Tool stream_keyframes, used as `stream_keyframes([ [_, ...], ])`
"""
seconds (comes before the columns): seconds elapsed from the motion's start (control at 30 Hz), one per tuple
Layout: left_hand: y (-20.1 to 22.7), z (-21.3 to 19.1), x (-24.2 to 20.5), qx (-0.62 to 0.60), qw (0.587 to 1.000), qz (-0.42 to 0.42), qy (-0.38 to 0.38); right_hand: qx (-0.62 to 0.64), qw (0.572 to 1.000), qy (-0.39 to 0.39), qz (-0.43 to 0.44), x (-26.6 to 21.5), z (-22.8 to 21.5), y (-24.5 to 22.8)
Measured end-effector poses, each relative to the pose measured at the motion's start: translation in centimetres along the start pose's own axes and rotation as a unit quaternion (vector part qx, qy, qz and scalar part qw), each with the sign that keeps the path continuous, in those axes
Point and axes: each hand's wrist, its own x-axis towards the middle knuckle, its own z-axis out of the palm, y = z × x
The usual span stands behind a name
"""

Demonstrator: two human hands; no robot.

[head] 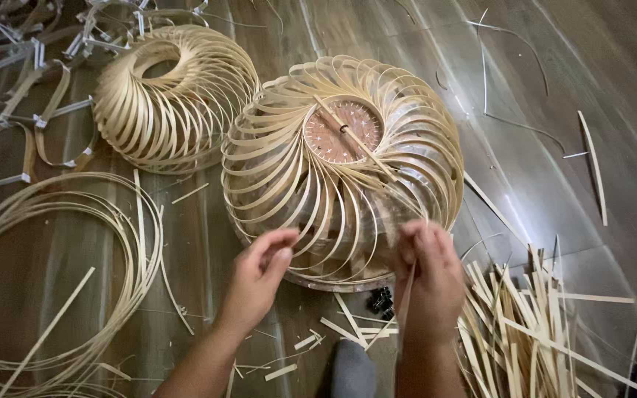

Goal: The person assembles a spherical bamboo lampshade by inserting and securing thin bamboo strips into a circular wooden frame, using a wooden mallet to tap them into place and applying glue to secure the joints.

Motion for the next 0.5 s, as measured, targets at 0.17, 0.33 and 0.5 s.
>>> stream_keyframes([
  [0.17, -0.1, 2.2, 7.3, 0.304, 0.940, 0.153, -0.020, -0.097, 0.990, -0.036, 0.092, 1.0, -0.5, -1.3],
  [0.33, -1.4, 5.3, 12.8, 0.436, 0.874, 0.206, -0.064, -0.328, 0.939, 0.041, 0.090, 0.6, -4.4, 0.8],
  [0.5, -3.4, 5.9, 13.1, 0.511, 0.830, 0.213, -0.064, -0.690, 0.723, 0.002, 0.048, -4.2, -10.6, 7.6],
])
